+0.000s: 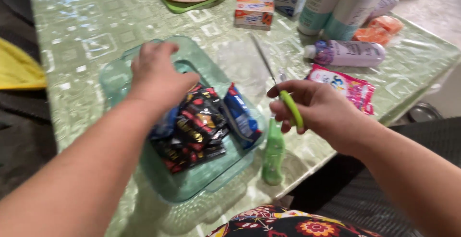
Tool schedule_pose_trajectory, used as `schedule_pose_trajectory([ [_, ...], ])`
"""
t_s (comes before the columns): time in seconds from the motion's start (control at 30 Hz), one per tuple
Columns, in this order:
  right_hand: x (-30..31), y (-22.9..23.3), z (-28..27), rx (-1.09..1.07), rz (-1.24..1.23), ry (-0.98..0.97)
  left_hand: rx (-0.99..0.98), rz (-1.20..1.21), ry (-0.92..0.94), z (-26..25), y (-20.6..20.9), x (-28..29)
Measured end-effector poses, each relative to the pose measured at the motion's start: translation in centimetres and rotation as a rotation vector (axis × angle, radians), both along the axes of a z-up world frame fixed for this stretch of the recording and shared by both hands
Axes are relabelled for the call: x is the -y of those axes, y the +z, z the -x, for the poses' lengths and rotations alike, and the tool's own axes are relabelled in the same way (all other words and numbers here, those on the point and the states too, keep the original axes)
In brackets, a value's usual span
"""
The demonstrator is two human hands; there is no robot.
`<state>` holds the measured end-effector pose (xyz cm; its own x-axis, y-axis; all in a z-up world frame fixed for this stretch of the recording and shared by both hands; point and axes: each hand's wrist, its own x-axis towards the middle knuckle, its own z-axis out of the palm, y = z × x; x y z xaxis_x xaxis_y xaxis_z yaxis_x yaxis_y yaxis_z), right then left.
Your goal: Cutting open various sachets of hair products and detergent, and cutting a bar of soap, to organize them into a tray.
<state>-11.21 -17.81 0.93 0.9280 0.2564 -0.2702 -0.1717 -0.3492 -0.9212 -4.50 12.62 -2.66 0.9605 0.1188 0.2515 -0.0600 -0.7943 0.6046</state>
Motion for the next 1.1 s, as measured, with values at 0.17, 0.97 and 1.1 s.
schedule_pose_trajectory([
  [0.17,4.1,-0.4,-0.4,0.025,-0.016,-0.221,0.156,0.000,-0.454,-1.8,0.3,12.1],
  [0.97,11.4,-1.2,-2.4,0.159,-0.003,-0.364,-0.320,0.435,-0.526,-8.0,-2.0,24.7],
  [1.1,8.9,-0.7,-3.1,0.260,-0.132,-0.236,-0.522,0.958,-0.350,-6.2,3.2,21.0],
])
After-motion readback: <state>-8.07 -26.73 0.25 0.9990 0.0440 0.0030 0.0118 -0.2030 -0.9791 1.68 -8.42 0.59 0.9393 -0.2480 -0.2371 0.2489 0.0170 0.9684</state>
